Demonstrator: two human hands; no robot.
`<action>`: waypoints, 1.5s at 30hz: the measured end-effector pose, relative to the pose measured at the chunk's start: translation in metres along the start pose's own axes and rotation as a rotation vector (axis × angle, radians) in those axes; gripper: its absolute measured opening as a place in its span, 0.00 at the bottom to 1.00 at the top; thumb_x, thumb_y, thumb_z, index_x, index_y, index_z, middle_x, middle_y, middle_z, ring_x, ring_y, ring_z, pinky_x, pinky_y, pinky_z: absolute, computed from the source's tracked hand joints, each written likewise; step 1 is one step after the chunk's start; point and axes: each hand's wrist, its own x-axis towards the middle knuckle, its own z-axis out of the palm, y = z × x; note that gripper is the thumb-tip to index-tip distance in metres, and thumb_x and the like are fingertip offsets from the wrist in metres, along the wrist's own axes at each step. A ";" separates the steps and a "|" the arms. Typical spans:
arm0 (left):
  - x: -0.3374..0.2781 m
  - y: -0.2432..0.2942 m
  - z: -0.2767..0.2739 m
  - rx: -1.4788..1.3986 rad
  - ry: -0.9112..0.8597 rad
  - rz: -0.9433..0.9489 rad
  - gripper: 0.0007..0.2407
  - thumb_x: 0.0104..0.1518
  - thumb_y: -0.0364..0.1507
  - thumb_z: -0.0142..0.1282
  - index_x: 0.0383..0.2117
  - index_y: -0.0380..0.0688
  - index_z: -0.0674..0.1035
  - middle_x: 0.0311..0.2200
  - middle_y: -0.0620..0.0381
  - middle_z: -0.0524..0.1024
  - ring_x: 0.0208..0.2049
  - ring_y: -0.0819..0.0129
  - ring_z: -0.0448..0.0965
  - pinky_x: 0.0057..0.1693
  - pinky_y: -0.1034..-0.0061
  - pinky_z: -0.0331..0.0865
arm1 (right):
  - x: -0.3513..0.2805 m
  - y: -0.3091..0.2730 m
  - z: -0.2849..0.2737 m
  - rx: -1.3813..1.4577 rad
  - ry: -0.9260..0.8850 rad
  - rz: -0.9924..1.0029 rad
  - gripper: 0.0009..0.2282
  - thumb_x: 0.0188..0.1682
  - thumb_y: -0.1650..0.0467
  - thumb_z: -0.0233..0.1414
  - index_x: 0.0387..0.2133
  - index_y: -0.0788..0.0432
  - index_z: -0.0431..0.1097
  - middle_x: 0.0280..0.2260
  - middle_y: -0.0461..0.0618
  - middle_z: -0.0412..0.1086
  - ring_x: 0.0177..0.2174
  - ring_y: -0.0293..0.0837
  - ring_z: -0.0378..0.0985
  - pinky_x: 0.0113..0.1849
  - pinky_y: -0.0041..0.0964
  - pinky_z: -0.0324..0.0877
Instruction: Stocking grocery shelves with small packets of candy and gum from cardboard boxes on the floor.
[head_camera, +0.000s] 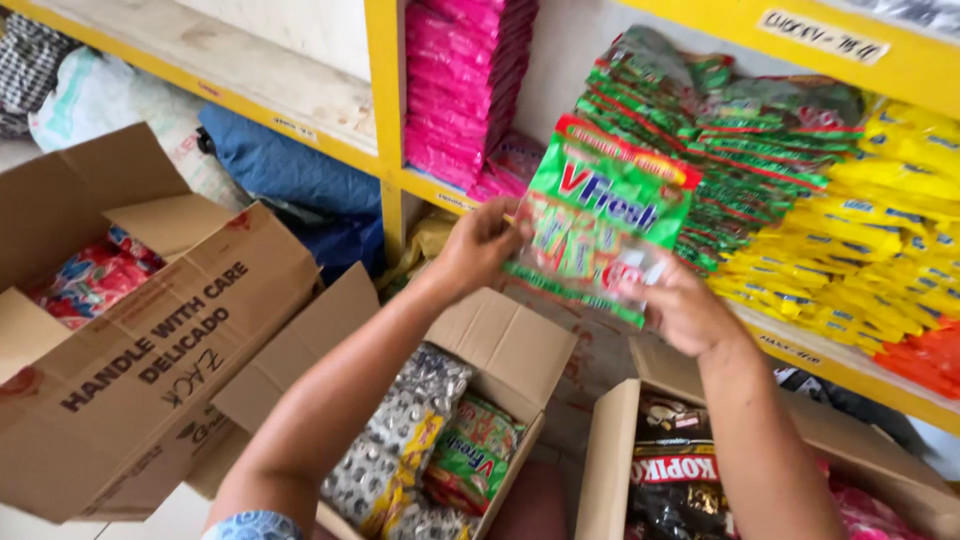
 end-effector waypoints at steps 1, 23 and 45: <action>0.021 -0.006 0.001 0.000 -0.003 0.008 0.10 0.64 0.27 0.55 0.49 0.38 0.77 0.28 0.61 0.76 0.28 0.78 0.72 0.34 0.79 0.68 | 0.008 -0.008 -0.008 -0.004 0.001 -0.008 0.29 0.46 0.76 0.56 0.65 0.58 0.58 0.52 0.48 0.71 0.50 0.42 0.75 0.51 0.40 0.71; 0.280 0.053 0.053 0.630 0.478 0.010 0.09 0.47 0.38 0.64 0.35 0.65 0.88 0.36 0.53 0.84 0.41 0.56 0.84 0.48 0.63 0.76 | 0.173 -0.092 -0.162 -0.104 0.505 -0.353 0.19 0.52 0.78 0.54 0.58 0.59 0.64 0.40 0.47 0.76 0.35 0.39 0.77 0.33 0.31 0.75; 0.287 0.009 0.048 0.681 0.283 0.264 0.14 0.59 0.38 0.52 0.51 0.64 0.78 0.47 0.53 0.82 0.48 0.51 0.82 0.54 0.58 0.74 | 0.165 -0.063 -0.098 -1.791 0.903 -0.692 0.12 0.55 0.71 0.51 0.49 0.47 0.76 0.40 0.50 0.77 0.41 0.55 0.76 0.45 0.56 0.67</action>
